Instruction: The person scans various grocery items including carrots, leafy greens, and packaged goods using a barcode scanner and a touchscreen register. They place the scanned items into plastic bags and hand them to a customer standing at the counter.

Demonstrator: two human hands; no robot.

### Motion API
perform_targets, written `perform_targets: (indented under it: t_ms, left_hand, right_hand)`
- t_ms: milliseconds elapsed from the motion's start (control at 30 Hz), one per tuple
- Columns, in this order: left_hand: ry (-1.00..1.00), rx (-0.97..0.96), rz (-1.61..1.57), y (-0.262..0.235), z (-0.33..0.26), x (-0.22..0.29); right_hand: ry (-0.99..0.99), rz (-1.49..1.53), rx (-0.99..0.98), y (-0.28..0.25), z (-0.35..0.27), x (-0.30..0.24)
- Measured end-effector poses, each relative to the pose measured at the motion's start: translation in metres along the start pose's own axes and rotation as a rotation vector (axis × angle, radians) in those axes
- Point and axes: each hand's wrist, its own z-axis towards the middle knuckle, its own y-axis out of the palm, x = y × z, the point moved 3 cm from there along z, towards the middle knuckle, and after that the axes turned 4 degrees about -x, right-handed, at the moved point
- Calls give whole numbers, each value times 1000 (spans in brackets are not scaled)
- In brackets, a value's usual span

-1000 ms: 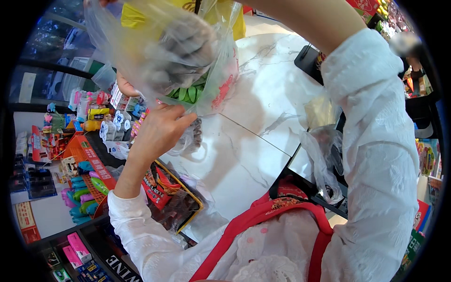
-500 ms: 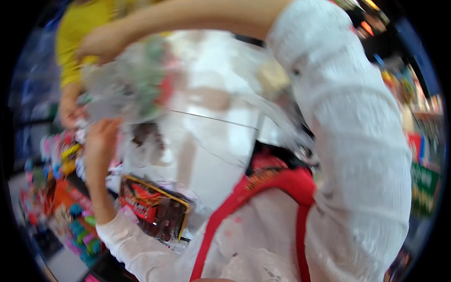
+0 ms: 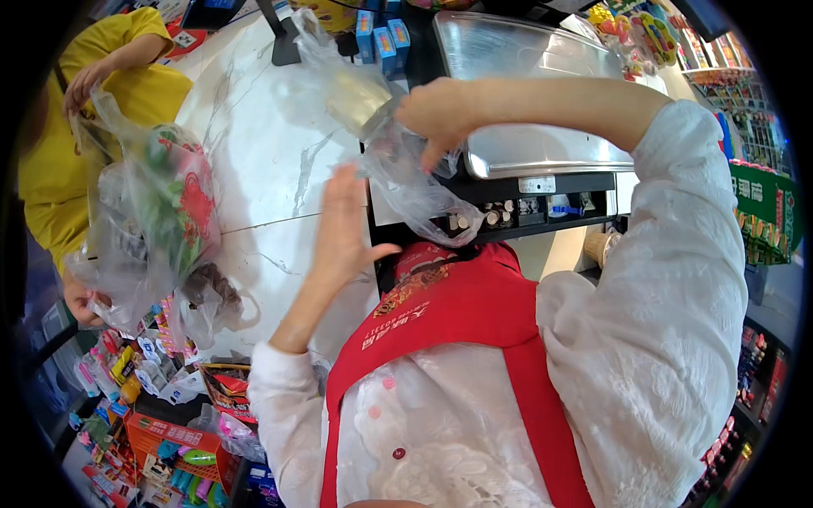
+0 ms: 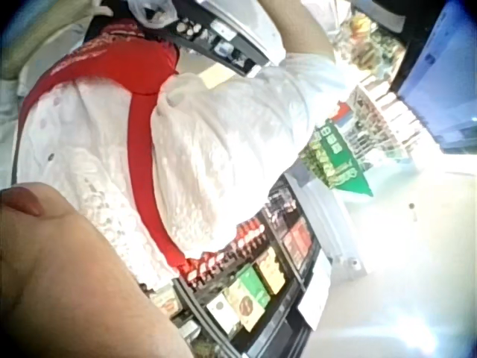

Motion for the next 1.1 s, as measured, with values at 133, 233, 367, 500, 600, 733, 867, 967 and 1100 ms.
perform_targets:
  t_ms: [133,233,367,500,600,733,867,967,1100]
  left_hand:
    - [6,83,39,67,38,31]
    - [-186,267,-58,97,53,22]
    - [-113,318,125,76,72,10]
    - [-15,518,-314,38,51,-23]
    - [-86,397,-71,-58,64,-10]
    - [6,523,330,-146,45,21]
    - [195,639,84,-161,52,39]
    - [117,547,217,-177,43,20]
    - [39,679,58,-229,27,-12]
  right_hand:
    - [-70,-246,83,42,-31,-23]
    - [-183,-94,202,62,-22,-30]
    - [-406,322,439,43,-18,-56]
    - [-546,661,628,-31,-22,-60]
    - [-613,894,809,-89,-10,-37]
    - [-698,723,680,-111,23,-47]
    - [-1028,789,869,-104,82,-91]
    - [-1028,733,882,-135,107,-113]
    - [-735,786,886,-141,169,-84]
